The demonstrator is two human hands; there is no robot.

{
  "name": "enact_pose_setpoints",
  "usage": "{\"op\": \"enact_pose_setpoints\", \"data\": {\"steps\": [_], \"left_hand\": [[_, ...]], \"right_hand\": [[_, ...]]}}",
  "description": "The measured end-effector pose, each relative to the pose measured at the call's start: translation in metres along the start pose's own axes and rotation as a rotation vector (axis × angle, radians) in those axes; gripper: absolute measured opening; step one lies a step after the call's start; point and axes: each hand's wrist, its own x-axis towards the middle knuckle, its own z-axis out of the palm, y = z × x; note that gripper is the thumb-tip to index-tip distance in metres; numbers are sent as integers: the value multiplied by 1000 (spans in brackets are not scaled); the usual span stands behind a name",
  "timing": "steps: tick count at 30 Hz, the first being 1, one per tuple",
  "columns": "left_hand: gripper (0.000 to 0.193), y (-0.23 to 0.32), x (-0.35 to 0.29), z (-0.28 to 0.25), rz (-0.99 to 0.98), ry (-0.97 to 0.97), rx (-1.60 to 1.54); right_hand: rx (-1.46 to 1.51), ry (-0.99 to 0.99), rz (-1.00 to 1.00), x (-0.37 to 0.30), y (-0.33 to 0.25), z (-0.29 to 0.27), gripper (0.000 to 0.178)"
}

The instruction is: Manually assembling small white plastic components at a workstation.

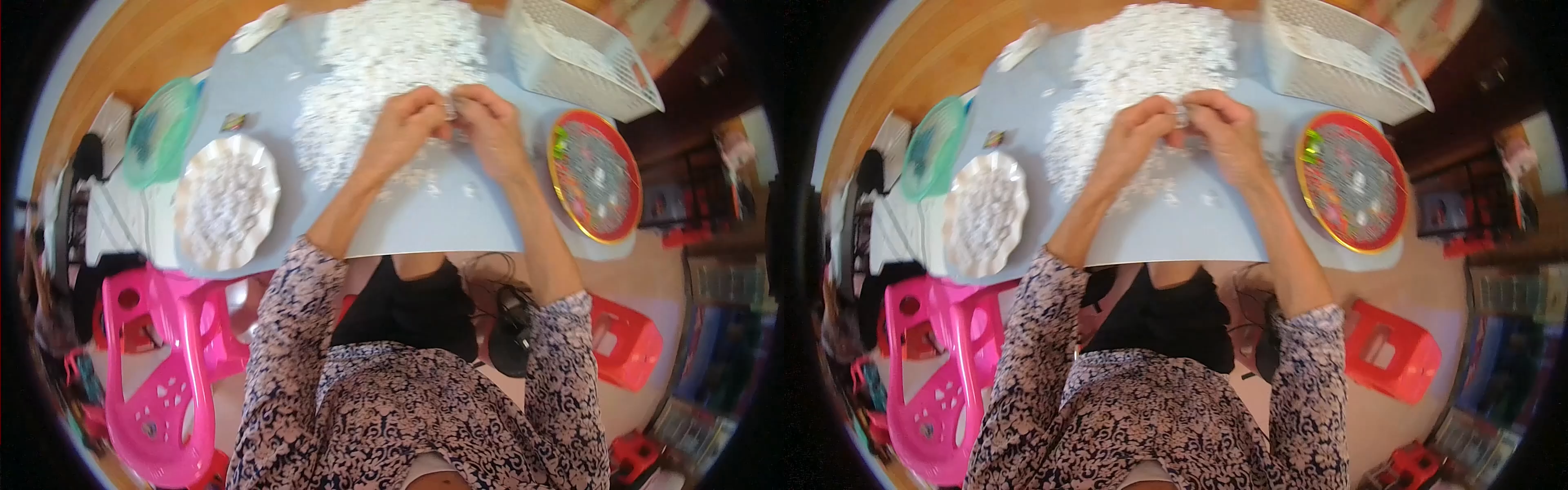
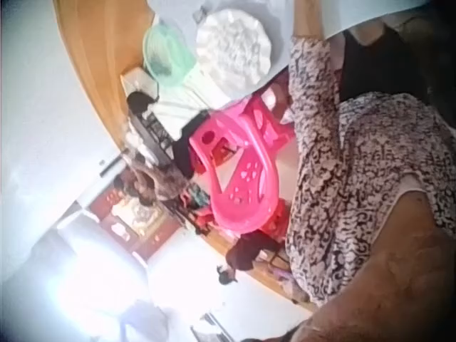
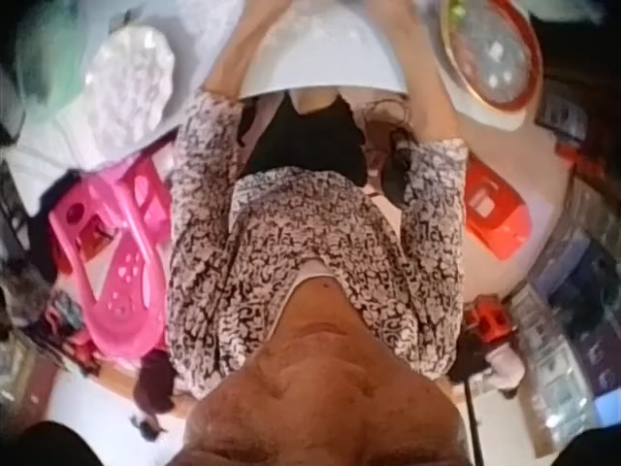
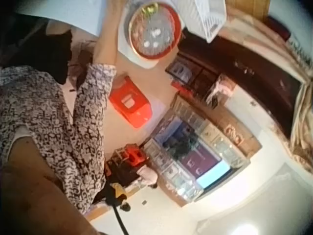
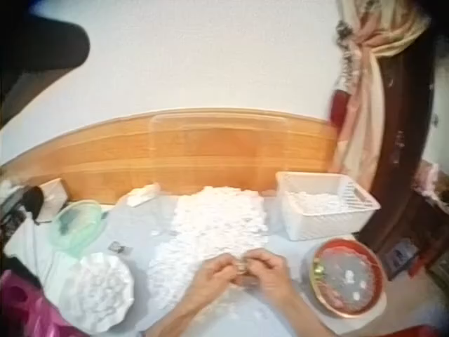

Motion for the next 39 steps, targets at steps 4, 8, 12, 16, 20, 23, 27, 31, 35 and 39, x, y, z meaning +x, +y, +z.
{"op": "enact_pose_setpoints", "data": {"steps": [4, 8, 12, 16, 20, 23, 27, 31, 35, 39], "left_hand": [[14, -8, 1, -3, 12, -12, 5], [14, -18, -1, 6, 67, 36, -184], [10, -25, -2, 9, 69, 8, -207], [11, -21, -4, 10, 51, 83, -180], [11, -21, -3, 10, 82, 106, -162], [11, -17, -2, 11, 107, 110, -175], [11, -11, -3, 8, 121, 109, -124], [11, -16, -2, 11, 128, 108, -188], [11, -20, -1, 13, 112, 96, -171], [12, -14, -4, 17, 138, 58, -218]], "right_hand": [[-53, -69, 39, -6, -7, 3, 16], [-107, -9, 86, -7, -3, -2, 16], [-171, -14, 49, -9, -1, -6, 16], [-262, -56, -12, -11, -2, -4, 17], [-186, -76, 8, -9, -1, -5, 14], [-165, -50, -18, -6, 1, -8, 14], [-114, -117, 8, -4, -2, -10, 15], [-97, -78, -1, -4, 0, -9, 15], [-157, -60, -35, -7, 1, -13, 15], [-112, -4, 2, -6, 3, -20, 15]]}}
